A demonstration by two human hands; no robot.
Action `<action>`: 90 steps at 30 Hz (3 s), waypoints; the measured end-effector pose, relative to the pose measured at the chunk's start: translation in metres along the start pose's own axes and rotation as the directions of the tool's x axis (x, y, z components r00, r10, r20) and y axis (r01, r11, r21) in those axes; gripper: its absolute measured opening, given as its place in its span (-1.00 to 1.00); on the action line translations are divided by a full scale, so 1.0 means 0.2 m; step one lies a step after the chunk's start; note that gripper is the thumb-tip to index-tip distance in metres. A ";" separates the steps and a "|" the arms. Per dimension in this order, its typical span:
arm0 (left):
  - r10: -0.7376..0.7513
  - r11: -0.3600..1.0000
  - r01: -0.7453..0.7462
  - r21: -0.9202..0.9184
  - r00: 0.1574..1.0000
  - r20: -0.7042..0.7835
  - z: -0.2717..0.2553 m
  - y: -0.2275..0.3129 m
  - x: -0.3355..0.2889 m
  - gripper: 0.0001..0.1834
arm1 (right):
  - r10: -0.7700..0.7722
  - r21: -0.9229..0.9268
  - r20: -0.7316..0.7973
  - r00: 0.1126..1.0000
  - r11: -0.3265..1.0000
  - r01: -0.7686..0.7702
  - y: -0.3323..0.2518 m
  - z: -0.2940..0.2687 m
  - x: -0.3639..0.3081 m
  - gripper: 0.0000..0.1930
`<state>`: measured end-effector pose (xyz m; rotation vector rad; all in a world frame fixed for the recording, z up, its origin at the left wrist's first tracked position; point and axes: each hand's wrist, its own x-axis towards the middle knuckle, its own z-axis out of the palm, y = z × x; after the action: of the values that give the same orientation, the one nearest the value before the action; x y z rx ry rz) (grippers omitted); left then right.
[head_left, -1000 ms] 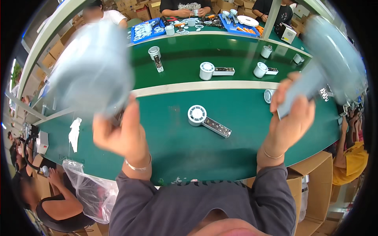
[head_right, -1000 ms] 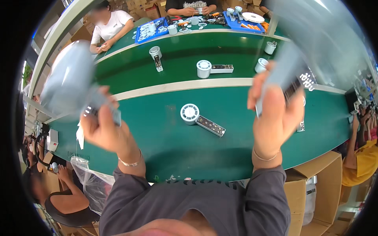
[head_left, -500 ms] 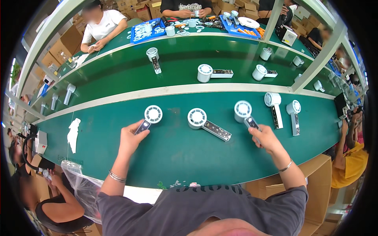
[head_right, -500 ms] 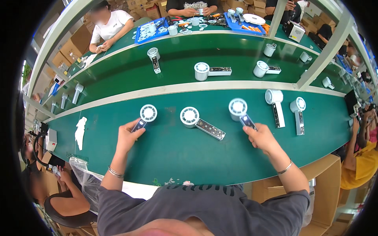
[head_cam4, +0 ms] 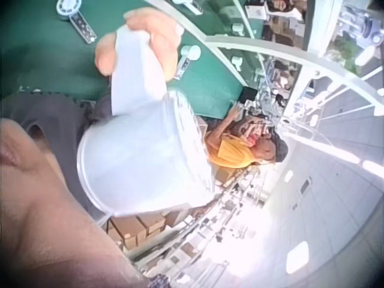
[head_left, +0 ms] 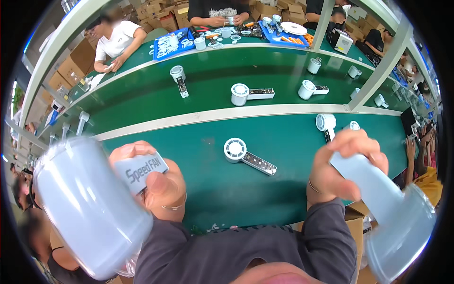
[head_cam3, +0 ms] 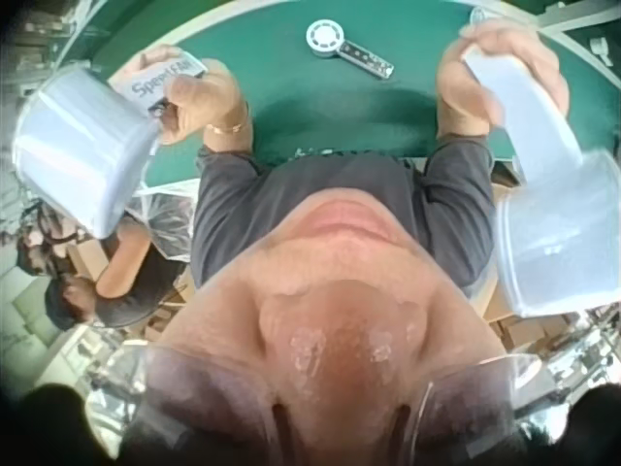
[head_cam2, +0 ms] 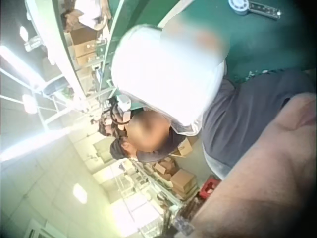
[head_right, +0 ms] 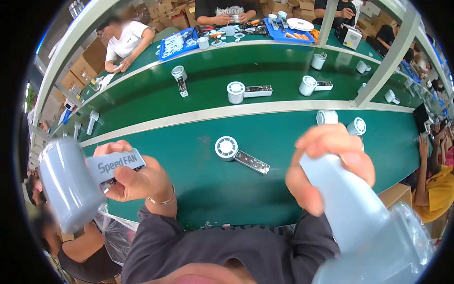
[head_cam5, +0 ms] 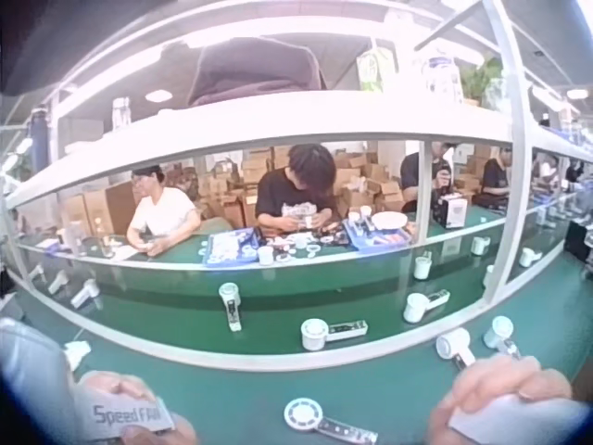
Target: The person assembles small handheld electronic devices on a green workbench. They pick up white circular fan heads and attach them to rectangular circuit board handles, then place the completed units on the table. The process is repeated for multiple units throughout the clip.
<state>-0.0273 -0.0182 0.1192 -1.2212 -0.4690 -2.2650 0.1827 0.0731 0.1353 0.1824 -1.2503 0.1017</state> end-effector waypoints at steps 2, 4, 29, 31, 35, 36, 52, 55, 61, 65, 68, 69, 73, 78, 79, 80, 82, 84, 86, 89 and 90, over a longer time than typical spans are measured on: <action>-0.258 0.949 0.255 0.186 0.966 -0.006 0.03 -0.02 -0.04 -0.68 | 0.556 -0.163 0.007 0.831 0.821 -0.548 -0.06 0.02 0.02 -0.32; -0.357 0.891 0.380 0.247 0.925 -0.133 0.04 -0.01 -0.05 -0.64 | 0.655 -0.226 0.033 0.755 0.740 -0.633 -0.07 0.00 0.04 -0.35; -0.351 0.909 0.337 0.246 0.936 0.015 -0.06 0.08 0.04 -0.64 | 0.679 -0.159 0.007 0.734 0.725 -0.670 -0.07 0.01 0.02 -0.44; -0.398 0.909 0.375 0.182 0.910 0.114 -0.06 0.02 0.00 -0.66 | 0.630 -0.108 -0.032 0.776 0.769 -0.630 -0.05 0.01 0.02 -0.43; -0.740 0.672 0.728 0.138 0.666 0.090 0.04 -0.09 -0.05 -0.51 | 0.748 -0.005 -0.033 0.663 0.663 -0.748 -0.02 0.04 0.02 -0.42; -0.781 0.624 0.776 0.091 0.612 0.125 0.04 -0.14 -0.09 -0.50 | 0.802 0.002 0.028 0.596 0.596 -0.803 0.00 0.03 0.03 -0.43; -0.834 0.541 0.835 0.104 0.516 0.194 0.06 -0.29 -0.23 -0.58 | 0.938 -0.088 0.152 0.310 0.326 -0.941 0.22 0.08 -0.15 -0.64; -0.882 0.449 0.892 0.057 0.432 0.190 0.04 -0.29 -0.22 -0.58 | 0.936 -0.073 0.189 0.297 0.315 -0.946 0.26 0.08 -0.19 -0.67; -0.919 0.390 0.910 0.139 0.376 0.119 0.02 -0.48 -0.29 -0.62 | 0.972 -0.194 0.156 0.178 0.207 -0.959 0.36 0.07 -0.24 -0.57; -0.971 0.233 0.932 0.277 0.209 0.114 -0.06 -0.88 -0.41 -0.66 | 0.993 -0.264 0.115 0.027 0.057 -0.963 0.56 0.02 -0.35 -0.60; -0.985 0.171 0.907 0.384 0.157 0.068 -0.11 -1.14 -0.52 -0.56 | 0.996 -0.387 0.062 -0.069 -0.040 -0.921 0.80 0.00 -0.49 -0.59; -0.986 0.168 0.894 0.416 0.160 0.054 -0.13 -1.21 -0.56 -0.54 | 0.995 -0.434 0.040 -0.094 -0.067 -0.898 0.90 0.00 -0.55 -0.59; -0.977 0.183 0.852 0.490 0.213 -0.004 -0.21 -1.46 -0.68 -0.64 | 0.987 -0.686 -0.086 -0.135 -0.157 -0.710 1.26 -0.02 -0.75 -0.51; -0.947 0.190 0.564 0.803 0.322 -0.002 -0.20 -1.62 -0.74 -0.70 | 0.994 -0.971 -0.081 -0.067 -0.094 -0.221 1.50 -0.04 -0.90 -0.48; -0.939 0.177 0.454 0.873 0.343 0.012 -0.22 -1.66 -0.76 -0.69 | 0.994 -0.980 -0.077 -0.079 -0.090 -0.177 1.52 -0.04 -0.91 -0.48; -0.931 0.160 0.337 0.928 0.363 0.029 -0.25 -1.70 -0.78 -0.68 | 0.993 -0.979 -0.099 -0.072 -0.110 -0.172 1.53 -0.03 -0.92 -0.54; -0.934 0.121 0.212 0.970 0.355 0.039 -0.24 -1.69 -0.77 -0.59 | 0.995 -0.996 -0.051 0.082 -0.044 -0.084 1.53 -0.04 -0.96 -0.60; -0.640 0.337 -0.147 0.930 0.688 0.341 -0.23 -1.64 -0.78 -0.51 | 0.972 -0.999 0.035 0.234 0.035 0.002 1.51 -0.05 -0.97 -0.66; -0.528 0.496 -0.185 0.848 0.712 0.463 -0.21 -1.56 -0.75 -0.45 | 0.911 -0.987 0.157 0.382 0.132 0.090 1.46 -0.05 -0.91 -0.70; -0.777 0.614 0.361 0.702 0.432 0.458 -0.11 -1.28 -0.63 -0.42 | 0.813 -0.879 0.435 0.387 0.477 -0.015 1.33 -0.03 -0.76 -0.70; -0.818 0.566 0.353 0.745 0.351 0.455 -0.10 -1.20 -0.63 -0.46 | 0.826 -0.814 0.523 0.211 0.557 -0.164 1.25 -0.01 -0.70 -0.65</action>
<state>-0.1259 0.1994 -0.0111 -1.8684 -2.1094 -1.6624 0.0965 0.3222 0.0218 -1.0015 -2.3652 0.2285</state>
